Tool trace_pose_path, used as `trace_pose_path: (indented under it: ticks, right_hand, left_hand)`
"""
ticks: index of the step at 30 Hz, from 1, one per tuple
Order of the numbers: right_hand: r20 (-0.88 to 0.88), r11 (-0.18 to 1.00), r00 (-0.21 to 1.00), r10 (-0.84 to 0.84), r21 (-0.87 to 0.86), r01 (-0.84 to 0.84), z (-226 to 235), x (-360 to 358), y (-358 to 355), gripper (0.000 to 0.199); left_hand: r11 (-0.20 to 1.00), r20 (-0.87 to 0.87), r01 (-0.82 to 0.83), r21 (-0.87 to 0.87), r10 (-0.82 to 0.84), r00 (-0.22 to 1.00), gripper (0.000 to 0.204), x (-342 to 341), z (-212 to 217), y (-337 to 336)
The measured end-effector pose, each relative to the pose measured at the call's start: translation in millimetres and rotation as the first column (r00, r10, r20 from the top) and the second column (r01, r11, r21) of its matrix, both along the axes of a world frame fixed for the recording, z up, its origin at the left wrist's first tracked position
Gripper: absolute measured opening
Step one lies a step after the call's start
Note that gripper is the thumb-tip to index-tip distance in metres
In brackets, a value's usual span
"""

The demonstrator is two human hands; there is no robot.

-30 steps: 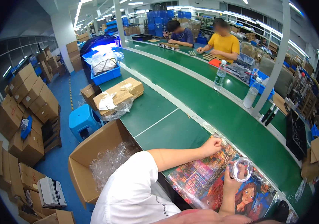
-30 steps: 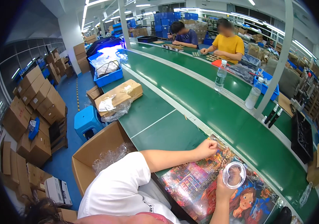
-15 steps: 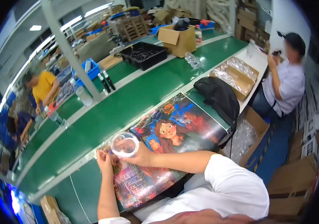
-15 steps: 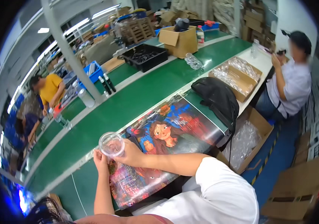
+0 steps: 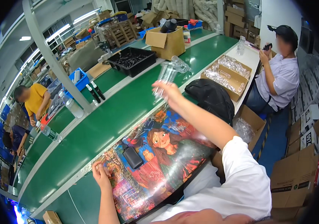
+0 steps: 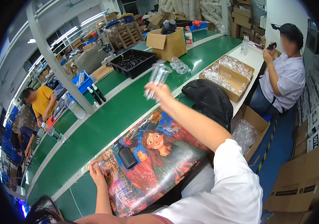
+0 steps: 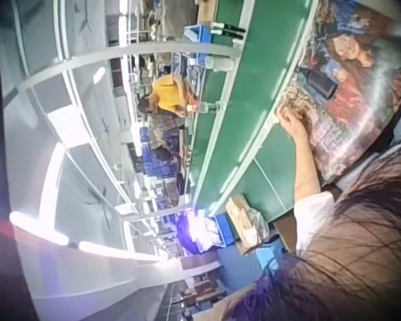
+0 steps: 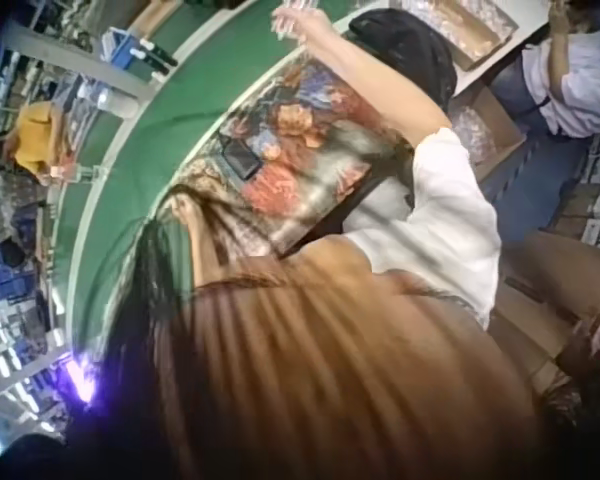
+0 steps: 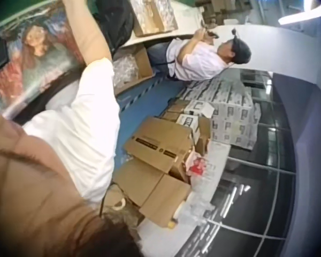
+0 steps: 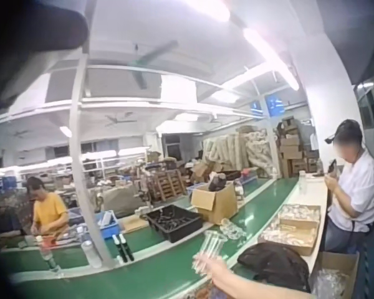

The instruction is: The recorder is taking clear plastic bottles from a box and using a squeeze bottle to clean or apply a substance to components on a factory assembly line.

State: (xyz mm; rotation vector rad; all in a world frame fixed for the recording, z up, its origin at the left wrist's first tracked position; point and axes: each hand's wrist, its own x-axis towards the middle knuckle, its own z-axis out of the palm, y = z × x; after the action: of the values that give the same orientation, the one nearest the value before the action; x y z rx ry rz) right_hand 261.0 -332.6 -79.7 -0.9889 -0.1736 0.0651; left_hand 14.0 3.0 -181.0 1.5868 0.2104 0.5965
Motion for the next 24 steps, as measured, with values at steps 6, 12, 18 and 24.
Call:
trace_pose_path:
  ticks: [6, 12, 18, 24]
  right_hand:
    - [-0.2, 0.859, 0.847, -0.493, 0.041, 0.51, -41.8, 174.8, -64.3, 0.016]
    - [-0.217, 0.795, 0.871, -0.44, 0.357, 0.491, -73.5, 255.6, -86.3, 0.02]
    - [-0.159, 0.753, 0.962, -0.222, 0.598, 0.273, -93.7, 282.5, -109.5, 0.024]
    - [-0.244, 0.809, 0.839, -0.486, 0.239, 0.538, -73.7, 258.1, -91.9, 0.026]
  left_hand:
    - [0.997, -0.02, -0.06, 0.038, 0.061, 0.998, 0.012, 4.0, -6.9, 2.8]
    - [0.996, -0.045, -0.064, 0.069, 0.067, 0.997, 0.011, -2.6, -4.7, 4.0]
    - [0.994, -0.072, -0.051, 0.093, 0.058, 0.996, 0.01, 0.8, -11.4, 4.6]
    - [0.992, -0.104, -0.058, 0.11, 0.07, 0.992, 0.01, 4.2, -10.0, 0.4]
